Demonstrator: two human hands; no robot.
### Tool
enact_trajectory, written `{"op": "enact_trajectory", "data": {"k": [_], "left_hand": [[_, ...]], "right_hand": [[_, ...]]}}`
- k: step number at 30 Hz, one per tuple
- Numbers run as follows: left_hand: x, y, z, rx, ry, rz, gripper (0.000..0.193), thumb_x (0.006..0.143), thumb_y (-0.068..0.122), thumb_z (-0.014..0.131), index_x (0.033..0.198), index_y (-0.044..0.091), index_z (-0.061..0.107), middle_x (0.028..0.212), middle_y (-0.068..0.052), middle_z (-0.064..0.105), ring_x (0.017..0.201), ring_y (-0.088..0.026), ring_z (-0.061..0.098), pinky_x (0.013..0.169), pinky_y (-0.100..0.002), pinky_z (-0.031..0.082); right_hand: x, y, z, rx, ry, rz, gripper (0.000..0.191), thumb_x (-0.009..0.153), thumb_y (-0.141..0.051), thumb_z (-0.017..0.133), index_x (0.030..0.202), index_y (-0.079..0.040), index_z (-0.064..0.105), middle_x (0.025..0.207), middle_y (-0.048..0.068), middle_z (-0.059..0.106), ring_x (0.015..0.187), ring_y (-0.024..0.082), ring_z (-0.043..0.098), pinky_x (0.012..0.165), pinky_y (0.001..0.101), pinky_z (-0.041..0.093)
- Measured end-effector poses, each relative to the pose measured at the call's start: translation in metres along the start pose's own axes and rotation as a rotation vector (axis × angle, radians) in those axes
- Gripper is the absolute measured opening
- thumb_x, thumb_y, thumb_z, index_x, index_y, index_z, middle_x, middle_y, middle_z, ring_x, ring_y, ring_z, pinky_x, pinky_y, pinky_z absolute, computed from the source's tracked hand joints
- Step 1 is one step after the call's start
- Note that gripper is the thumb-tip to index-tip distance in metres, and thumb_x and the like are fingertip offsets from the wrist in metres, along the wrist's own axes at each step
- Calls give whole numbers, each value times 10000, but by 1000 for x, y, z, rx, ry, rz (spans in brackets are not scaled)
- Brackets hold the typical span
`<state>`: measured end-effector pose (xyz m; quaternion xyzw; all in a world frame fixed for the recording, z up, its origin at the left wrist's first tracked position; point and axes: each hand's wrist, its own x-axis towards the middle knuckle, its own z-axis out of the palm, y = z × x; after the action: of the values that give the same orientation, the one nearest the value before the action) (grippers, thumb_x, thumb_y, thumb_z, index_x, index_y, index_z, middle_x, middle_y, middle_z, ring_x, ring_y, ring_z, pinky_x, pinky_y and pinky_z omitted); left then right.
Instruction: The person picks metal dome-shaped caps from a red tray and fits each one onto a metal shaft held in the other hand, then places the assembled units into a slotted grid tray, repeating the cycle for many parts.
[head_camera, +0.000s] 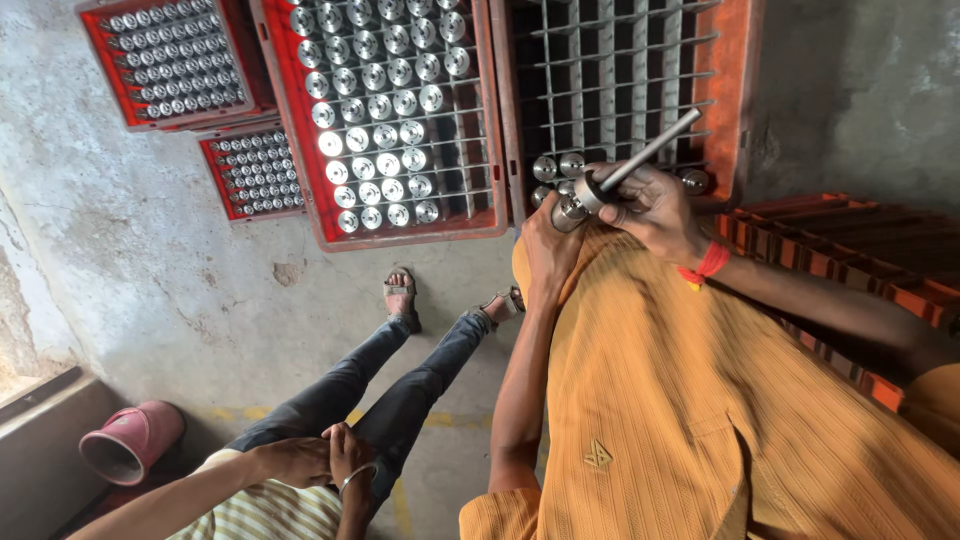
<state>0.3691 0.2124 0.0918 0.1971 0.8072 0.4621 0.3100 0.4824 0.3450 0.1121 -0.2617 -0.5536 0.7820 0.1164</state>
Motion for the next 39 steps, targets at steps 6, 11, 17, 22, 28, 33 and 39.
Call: {"op": "enact_trajectory", "data": {"k": [6,11,17,22,28,33,39], "left_hand": [[0,1,10,204,-27,76,281,776,99,811,997,28,652,891,-199,733,830,-400,716,676,-468,523],[9,-2,14,176,-177,104,329,771,159,823,1010,15,650,873,-211,734,795,-376,742,687,-452,557],[11,-12,23,261,-289,93,518,870,294,843,1213,2,587,1004,-242,716,912,-417,715,729,-489,551],[23,-30,37,626,-169,462,838,735,-177,584,1532,41,446,1362,-259,593,1158,-446,623,944,-463,567],[17,-44,25,313,-108,520,630,794,-171,616,1377,64,585,1372,-180,623,1225,-398,627,991,-445,536],[25,-63,-52,383,221,325,442,879,14,742,1304,106,663,1088,-146,686,1030,-368,662,868,-457,550],[70,-92,-119,768,486,117,567,804,304,808,1272,22,655,1129,-278,606,933,-444,629,706,-498,523]], "right_hand": [[-5,9,-12,-99,38,-51,465,935,-186,759,1334,-17,589,1439,146,611,1286,211,634,1065,337,578],[3,15,-35,-249,-117,-129,437,899,-184,782,1270,-10,632,1426,146,612,1331,229,613,1075,374,540],[11,27,-74,-107,82,18,413,923,-75,767,1316,-17,654,1342,125,683,1216,191,664,1044,329,564],[19,23,-108,-65,318,-119,343,973,-44,764,1297,-20,654,1266,109,721,1118,139,691,964,277,581],[1,26,-98,-8,378,-43,282,978,47,685,1253,-4,643,1177,34,694,1033,75,622,873,214,498],[-16,31,-74,99,367,-24,319,962,87,638,1268,-2,639,1189,24,684,1050,79,604,901,222,478],[-13,38,-49,-19,317,-8,257,1018,13,691,1269,5,637,1217,28,696,1135,100,632,1007,239,491]]}}
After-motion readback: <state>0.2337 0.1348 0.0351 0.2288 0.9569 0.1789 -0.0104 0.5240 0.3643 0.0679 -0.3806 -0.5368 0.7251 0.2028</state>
